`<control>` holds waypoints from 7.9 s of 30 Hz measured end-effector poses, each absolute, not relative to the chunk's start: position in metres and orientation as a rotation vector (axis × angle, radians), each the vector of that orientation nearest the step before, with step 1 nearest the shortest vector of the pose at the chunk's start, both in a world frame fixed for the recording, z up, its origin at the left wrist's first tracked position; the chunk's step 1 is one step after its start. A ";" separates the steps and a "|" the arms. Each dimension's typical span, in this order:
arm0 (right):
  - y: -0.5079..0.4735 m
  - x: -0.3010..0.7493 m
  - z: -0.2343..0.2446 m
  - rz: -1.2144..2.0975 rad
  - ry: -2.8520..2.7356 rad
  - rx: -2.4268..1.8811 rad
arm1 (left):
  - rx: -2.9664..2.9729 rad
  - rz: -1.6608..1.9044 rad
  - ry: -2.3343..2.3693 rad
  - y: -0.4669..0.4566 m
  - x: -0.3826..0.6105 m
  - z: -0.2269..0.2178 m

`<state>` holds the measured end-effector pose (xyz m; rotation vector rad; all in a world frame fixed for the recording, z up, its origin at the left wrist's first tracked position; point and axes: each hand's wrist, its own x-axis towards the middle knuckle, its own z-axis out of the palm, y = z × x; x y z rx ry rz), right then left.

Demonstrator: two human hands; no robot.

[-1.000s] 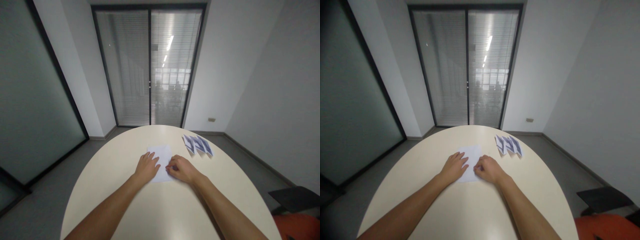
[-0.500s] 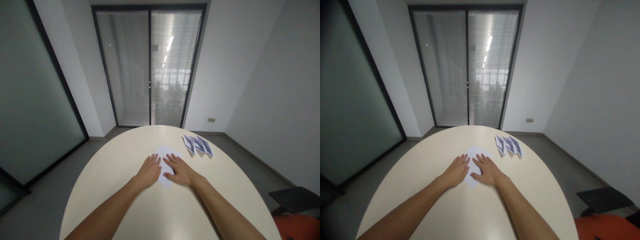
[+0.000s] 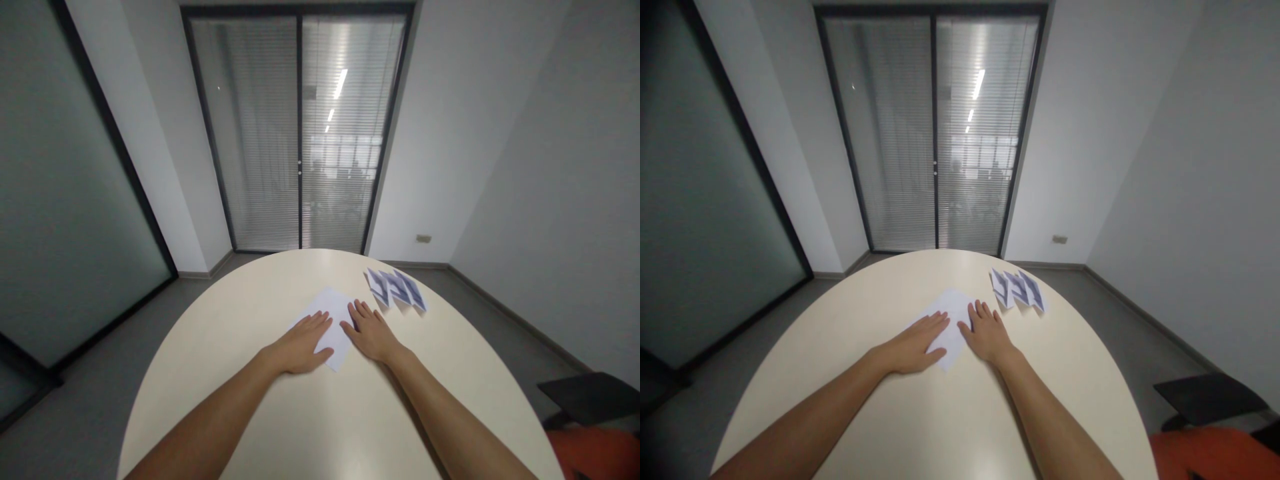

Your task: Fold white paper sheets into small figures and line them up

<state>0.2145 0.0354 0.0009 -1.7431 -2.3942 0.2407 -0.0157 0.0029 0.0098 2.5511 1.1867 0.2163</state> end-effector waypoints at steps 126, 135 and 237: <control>0.023 0.194 0.015 0.272 -2.625 -0.828 | 2.403 0.142 2.029 -0.006 0.004 0.007; 0.023 0.193 0.016 0.257 -2.628 -0.888 | 2.438 0.233 1.889 -0.001 -0.003 0.003; 0.045 0.215 0.000 0.308 -2.205 -1.289 | 2.600 0.667 1.353 0.020 -0.028 0.002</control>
